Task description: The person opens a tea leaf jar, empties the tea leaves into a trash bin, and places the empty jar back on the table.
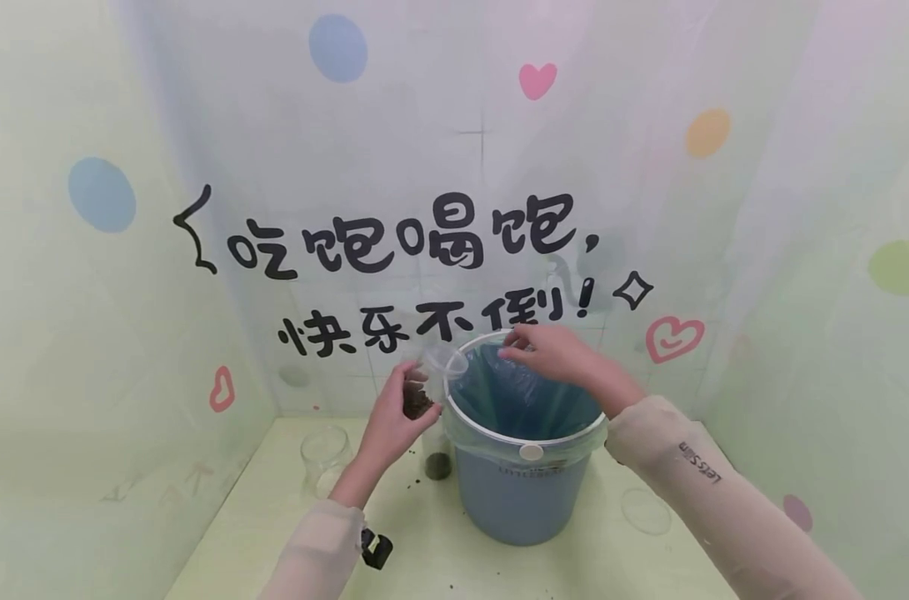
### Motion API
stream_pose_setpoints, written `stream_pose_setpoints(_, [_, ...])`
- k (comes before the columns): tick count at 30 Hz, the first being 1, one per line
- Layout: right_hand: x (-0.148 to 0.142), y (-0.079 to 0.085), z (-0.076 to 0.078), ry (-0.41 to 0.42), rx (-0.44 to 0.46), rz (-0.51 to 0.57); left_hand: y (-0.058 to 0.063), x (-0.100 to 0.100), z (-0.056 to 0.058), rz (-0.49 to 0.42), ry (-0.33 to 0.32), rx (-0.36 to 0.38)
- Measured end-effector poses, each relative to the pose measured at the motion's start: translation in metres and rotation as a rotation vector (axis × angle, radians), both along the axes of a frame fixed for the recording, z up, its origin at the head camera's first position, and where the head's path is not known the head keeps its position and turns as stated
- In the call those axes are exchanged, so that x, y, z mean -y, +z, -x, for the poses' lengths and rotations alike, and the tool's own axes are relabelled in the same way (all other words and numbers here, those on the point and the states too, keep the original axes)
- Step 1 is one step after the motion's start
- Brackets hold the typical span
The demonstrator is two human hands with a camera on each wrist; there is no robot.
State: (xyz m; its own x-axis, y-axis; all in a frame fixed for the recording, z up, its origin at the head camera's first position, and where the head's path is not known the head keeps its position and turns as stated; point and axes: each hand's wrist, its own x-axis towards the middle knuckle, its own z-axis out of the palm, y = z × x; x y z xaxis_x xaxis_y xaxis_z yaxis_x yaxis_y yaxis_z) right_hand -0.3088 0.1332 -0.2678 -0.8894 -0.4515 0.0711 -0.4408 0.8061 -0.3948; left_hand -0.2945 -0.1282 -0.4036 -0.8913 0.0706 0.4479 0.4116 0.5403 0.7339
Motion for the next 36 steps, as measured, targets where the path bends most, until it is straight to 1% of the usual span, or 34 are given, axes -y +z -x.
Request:
stream_pose_setpoints(4, [0.010, 0.005, -0.005, -0.012, 0.015, 0.048, 0.006, -0.002, -0.001, 0.018, 0.007, -0.023])
stream_pose_setpoints(10, [0.025, 0.008, -0.006, -0.001, 0.098, 0.134, 0.017, -0.003, -0.003, 0.070, 0.018, -0.065])
stream_pose_setpoints(14, [0.034, 0.006, -0.007, 0.018, 0.145, 0.176, 0.021, -0.004, -0.003, 0.126, 0.023, -0.105])
stream_pose_setpoints(18, [0.041, 0.003, -0.008, 0.041, 0.149, 0.184, 0.025, -0.008, -0.006, 0.187, 0.040, -0.164])
stream_pose_setpoints(21, [0.044, 0.002, -0.009, 0.047, 0.165, 0.198, 0.028, -0.011, -0.010, 0.221, 0.056, -0.195])
stream_pose_setpoints(24, [0.047, 0.002, -0.010, 0.037, 0.179, 0.203, 0.030, -0.012, -0.012, 0.247, 0.070, -0.207])
stream_pose_setpoints(30, [0.048, 0.003, -0.011, 0.013, 0.174, 0.226, 0.030, -0.014, -0.012, 0.285, 0.081, -0.235])
stream_pose_setpoints(33, [0.048, 0.003, -0.010, 0.015, 0.164, 0.234, 0.030, -0.014, -0.011, 0.306, 0.093, -0.241])
stream_pose_setpoints(36, [0.047, 0.003, -0.010, 0.026, 0.140, 0.214, 0.030, -0.013, -0.011, 0.321, 0.101, -0.248])
